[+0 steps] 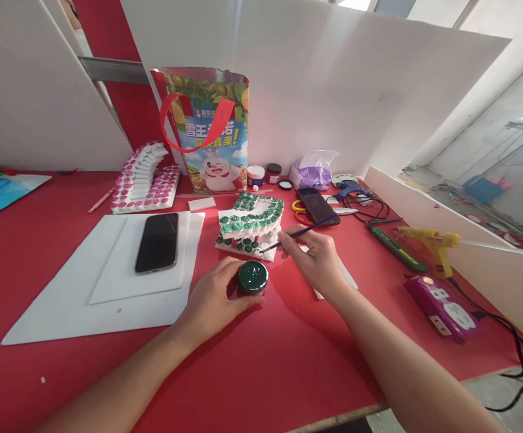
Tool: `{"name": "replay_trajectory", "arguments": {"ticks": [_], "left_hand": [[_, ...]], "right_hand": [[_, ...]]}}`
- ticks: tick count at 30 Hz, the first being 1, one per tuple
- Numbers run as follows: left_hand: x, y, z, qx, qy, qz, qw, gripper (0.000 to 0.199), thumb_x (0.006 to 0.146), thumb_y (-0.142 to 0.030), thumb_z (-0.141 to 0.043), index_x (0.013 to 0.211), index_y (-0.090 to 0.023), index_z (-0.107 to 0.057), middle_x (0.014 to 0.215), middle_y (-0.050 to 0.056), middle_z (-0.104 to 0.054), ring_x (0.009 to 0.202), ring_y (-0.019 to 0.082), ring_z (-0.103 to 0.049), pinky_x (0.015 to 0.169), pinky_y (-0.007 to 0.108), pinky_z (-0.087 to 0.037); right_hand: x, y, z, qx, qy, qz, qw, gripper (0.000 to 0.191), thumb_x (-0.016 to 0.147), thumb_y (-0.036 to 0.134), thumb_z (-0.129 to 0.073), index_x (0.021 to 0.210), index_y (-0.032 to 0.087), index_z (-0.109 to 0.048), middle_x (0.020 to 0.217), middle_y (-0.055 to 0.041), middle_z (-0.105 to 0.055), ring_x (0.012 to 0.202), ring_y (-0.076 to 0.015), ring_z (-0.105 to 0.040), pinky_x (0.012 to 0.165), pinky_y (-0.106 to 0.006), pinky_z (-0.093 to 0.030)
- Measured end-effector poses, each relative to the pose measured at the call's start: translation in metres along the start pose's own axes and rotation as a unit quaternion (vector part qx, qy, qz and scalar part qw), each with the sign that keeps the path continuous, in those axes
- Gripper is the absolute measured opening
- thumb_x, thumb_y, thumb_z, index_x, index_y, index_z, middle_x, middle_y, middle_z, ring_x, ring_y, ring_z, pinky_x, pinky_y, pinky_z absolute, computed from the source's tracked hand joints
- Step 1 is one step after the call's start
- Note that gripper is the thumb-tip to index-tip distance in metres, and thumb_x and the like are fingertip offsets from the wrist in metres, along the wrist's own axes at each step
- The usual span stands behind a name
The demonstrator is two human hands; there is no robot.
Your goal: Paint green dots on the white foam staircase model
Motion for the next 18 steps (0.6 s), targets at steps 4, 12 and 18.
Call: {"name": "replay_trajectory", "arguments": {"ticks": [4,12,18], "left_hand": [[-0.0001,-0.0004,0.0008,0.001,-0.004,-0.003,1.000,0.040,0.079,-0.045,-0.081,0.111,-0.028,-0.065,0.113,0.001,-0.067,0.103,0.024,-0.066,0.086,0.034,-0.051],[0.0003,0.0005,0.0006,0.009,-0.006,-0.009,1.000,0.038,0.080,-0.045,-0.080,0.110,-0.026,-0.066,0.111,0.002,-0.068,0.100,0.024,-0.066,0.084,0.034,-0.052],[0.0002,-0.0017,0.0009,0.004,-0.007,-0.011,1.000,0.039,0.081,-0.046,-0.079,0.112,-0.026,-0.066,0.113,0.003,-0.068,0.102,0.025,-0.066,0.084,0.035,-0.052]], "right_hand": [[-0.0009,0.0038,0.0001,-0.019,-0.001,0.005,1.000,0.028,0.098,0.038,-0.058,0.081,0.019,-0.069,0.074,-0.0023,-0.071,0.064,-0.0144,-0.066,0.058,-0.023,-0.047],[-0.0002,0.0005,-0.0003,0.002,0.009,-0.002,1.000,0.030,0.098,0.040,-0.057,0.081,0.018,-0.068,0.075,-0.0036,-0.071,0.065,-0.0149,-0.065,0.060,-0.024,-0.049],[-0.0012,0.0035,-0.0033,-0.034,0.020,-0.003,0.999,0.028,0.098,0.039,-0.056,0.082,0.019,-0.068,0.071,-0.0019,-0.070,0.063,-0.0144,-0.064,0.059,-0.024,-0.048]]}}
Point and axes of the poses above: each hand's wrist, its own x-axis towards the middle knuckle, its own z-axis out of the back of the hand, y = z × x, the point moved 10 cm from there along x, towards the middle knuckle
